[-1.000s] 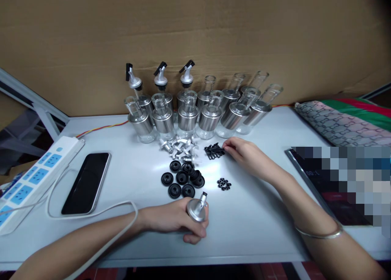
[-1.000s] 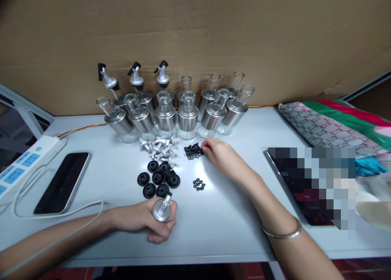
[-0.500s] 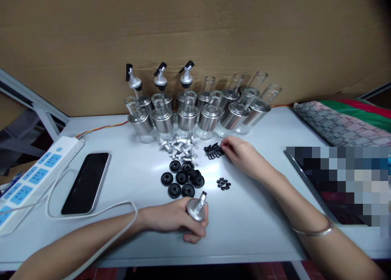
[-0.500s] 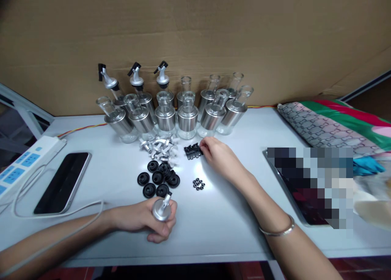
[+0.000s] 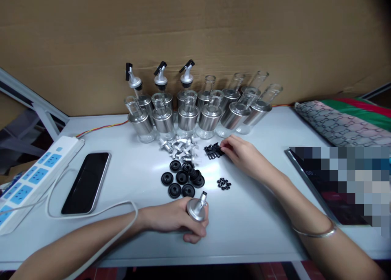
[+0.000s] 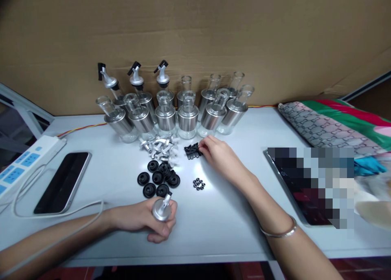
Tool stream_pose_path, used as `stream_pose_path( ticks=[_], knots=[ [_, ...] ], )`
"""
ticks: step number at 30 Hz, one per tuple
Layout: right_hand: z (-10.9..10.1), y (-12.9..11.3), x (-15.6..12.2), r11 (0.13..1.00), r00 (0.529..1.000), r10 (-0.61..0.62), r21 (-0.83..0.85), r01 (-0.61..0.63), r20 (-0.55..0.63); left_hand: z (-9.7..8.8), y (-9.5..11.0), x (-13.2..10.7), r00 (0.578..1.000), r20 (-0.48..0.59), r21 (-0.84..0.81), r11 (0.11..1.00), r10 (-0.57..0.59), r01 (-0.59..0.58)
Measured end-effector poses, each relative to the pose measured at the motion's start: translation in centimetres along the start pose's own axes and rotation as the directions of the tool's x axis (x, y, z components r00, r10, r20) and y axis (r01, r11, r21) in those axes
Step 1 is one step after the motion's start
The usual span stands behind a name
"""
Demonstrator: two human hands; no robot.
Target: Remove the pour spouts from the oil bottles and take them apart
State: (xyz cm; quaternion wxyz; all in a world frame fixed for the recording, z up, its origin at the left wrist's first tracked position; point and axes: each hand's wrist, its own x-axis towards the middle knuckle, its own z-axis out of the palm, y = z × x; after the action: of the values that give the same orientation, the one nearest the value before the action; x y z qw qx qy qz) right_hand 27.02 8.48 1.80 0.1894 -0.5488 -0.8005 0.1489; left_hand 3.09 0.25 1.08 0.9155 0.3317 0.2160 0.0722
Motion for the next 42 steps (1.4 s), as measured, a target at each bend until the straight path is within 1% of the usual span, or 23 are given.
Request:
stream_pose_path(
  ticks=[3,5,7,9,13,16,20,22,24,25,26,28,30,31,33,35,37,42],
  knots=[
    [-0.6,0.7,0.0,0.994,0.993,0.109,-0.021,-0.110,-0.042,0.0,0.0,0.0,1.000,0.007,-0.012,1.000,0.005,-0.005],
    [-0.7,1.1,0.0,0.979,0.979,0.195,-0.041,-0.197,-0.063,-0.1,-0.1,0.0,1.000,0.010,-0.019,1.000,0.007,-0.007],
    [-0.5,1.3,0.0,0.963,0.964,0.258,-0.059,-0.262,-0.069,-0.1,-0.1,0.0,1.000,0.015,-0.020,1.000,0.011,-0.011],
    [0.0,1.1,-0.1,0.951,0.954,0.295,-0.075,-0.299,-0.063,-0.2,-0.1,0.0,1.000,0.025,-0.012,1.000,0.014,-0.014],
    [0.6,0.3,-0.1,0.938,0.943,0.330,-0.098,-0.332,-0.037,-0.2,-0.1,0.0,0.999,0.028,-0.011,1.000,0.017,-0.017],
    [0.7,-0.1,0.0,0.939,0.943,0.333,-0.089,-0.333,-0.018,-0.1,-0.1,0.0,1.000,0.021,-0.016,1.000,0.011,-0.011],
    [0.3,-0.4,0.1,0.948,0.950,0.314,-0.052,-0.313,0.002,-0.1,0.0,0.1,1.000,0.018,-0.018,1.000,0.017,-0.017],
    [-0.3,-0.6,0.1,0.950,0.951,0.309,-0.039,-0.309,-0.016,0.0,0.1,0.1,0.999,0.030,-0.030,0.999,0.035,-0.034],
    [-0.9,-1.2,-0.1,0.964,0.963,0.267,0.037,-0.265,-0.048,0.0,0.1,0.2,0.997,0.053,-0.054,0.997,0.051,-0.049],
    [-1.3,-1.7,-0.3,0.970,0.974,0.222,0.113,-0.214,-0.054,0.0,0.2,0.2,0.996,0.065,-0.068,0.996,0.056,-0.052],
    [-1.5,-2.2,-0.5,0.967,0.986,0.158,0.210,-0.145,-0.046,0.0,0.2,0.2,0.995,0.073,-0.083,0.995,0.060,-0.054],
    [-1.6,-3.6,-1.1,0.915,1.000,-0.001,0.403,-0.005,0.015,-0.1,0.1,0.2,0.995,0.079,-0.113,0.992,0.068,-0.059],
    [-1.4,-5.1,-1.8,0.857,0.982,-0.156,0.509,0.081,0.107,-0.2,0.1,0.2,0.994,0.084,-0.129,0.990,0.075,-0.064],
    [-1.2,-5.7,-2.1,0.834,0.961,-0.223,0.543,0.102,0.162,-0.2,0.1,0.2,0.993,0.091,-0.130,0.989,0.076,-0.064],
    [-0.8,-6.7,-2.6,0.796,0.918,-0.321,0.592,0.128,0.233,-0.2,0.0,0.2,0.991,0.111,-0.128,0.990,0.078,-0.063],
    [-0.4,-7.2,-2.8,0.775,0.891,-0.365,0.618,0.132,0.268,-0.3,0.0,0.2,0.989,0.127,-0.127,0.990,0.080,-0.064],
    [-0.2,-7.4,-2.9,0.772,0.881,-0.377,0.622,0.129,0.285,-0.2,0.0,0.2,0.988,0.130,-0.121,0.990,0.083,-0.067],
    [-0.3,-7.4,-2.9,0.811,0.856,-0.381,0.570,0.129,0.349,-0.1,0.3,0.2,0.991,0.111,-0.090,0.994,0.071,-0.061]
  ],
)
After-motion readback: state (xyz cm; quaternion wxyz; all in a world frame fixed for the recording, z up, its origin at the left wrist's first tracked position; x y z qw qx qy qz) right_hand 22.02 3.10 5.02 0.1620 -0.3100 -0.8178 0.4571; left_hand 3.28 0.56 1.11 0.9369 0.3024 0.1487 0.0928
